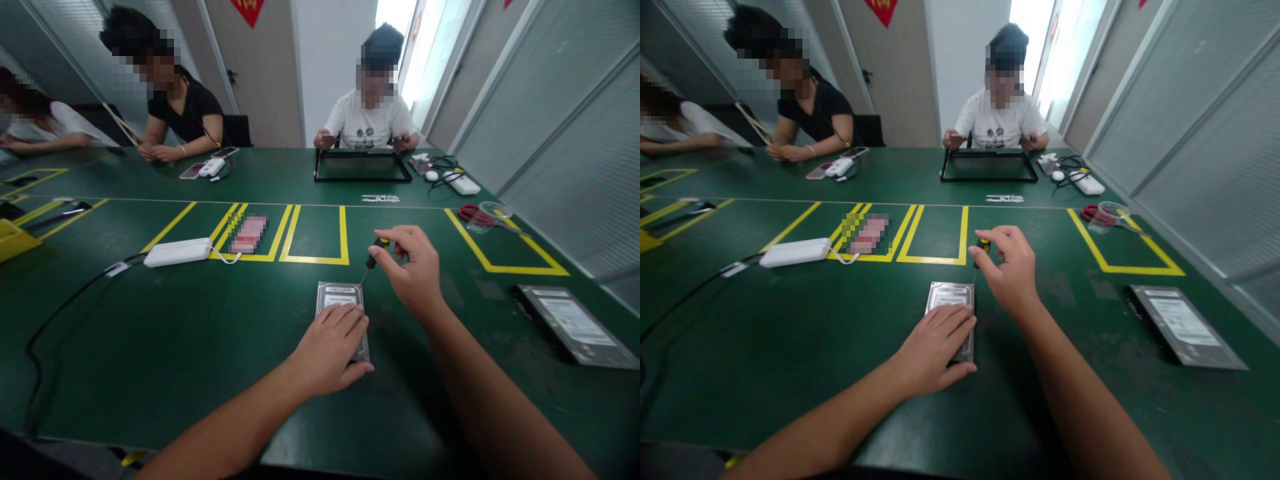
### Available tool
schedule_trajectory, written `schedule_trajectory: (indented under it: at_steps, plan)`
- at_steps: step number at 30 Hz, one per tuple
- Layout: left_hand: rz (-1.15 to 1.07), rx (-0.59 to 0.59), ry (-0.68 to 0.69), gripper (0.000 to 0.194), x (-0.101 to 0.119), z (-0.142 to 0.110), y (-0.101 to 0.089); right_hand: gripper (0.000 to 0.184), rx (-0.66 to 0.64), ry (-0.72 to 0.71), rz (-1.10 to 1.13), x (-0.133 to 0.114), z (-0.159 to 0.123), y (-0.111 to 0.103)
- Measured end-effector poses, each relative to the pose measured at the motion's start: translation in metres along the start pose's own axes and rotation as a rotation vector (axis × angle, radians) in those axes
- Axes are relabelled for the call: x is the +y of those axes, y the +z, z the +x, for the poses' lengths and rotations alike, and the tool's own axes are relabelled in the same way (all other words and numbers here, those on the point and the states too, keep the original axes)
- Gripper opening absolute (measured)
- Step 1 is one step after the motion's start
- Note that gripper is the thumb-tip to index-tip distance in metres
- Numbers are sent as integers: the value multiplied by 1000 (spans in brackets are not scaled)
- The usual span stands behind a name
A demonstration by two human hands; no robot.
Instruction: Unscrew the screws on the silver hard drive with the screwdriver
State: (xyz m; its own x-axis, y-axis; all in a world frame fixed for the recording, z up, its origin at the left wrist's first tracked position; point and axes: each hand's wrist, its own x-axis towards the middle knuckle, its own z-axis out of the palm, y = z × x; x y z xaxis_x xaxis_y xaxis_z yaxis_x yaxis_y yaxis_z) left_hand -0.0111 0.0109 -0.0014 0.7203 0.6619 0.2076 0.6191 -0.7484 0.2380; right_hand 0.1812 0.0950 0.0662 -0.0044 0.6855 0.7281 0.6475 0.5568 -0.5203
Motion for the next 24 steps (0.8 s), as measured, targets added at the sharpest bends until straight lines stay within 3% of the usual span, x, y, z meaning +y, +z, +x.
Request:
schedule_trajectory:
  at_steps: [5,24]
  plan:
    - [0,-11,4,72,1,0,0,28,-36,-23,70,3,-1,2]
    - [-4,-4,5,72,0,-1,0,21,2,2,20,4,-1,2]
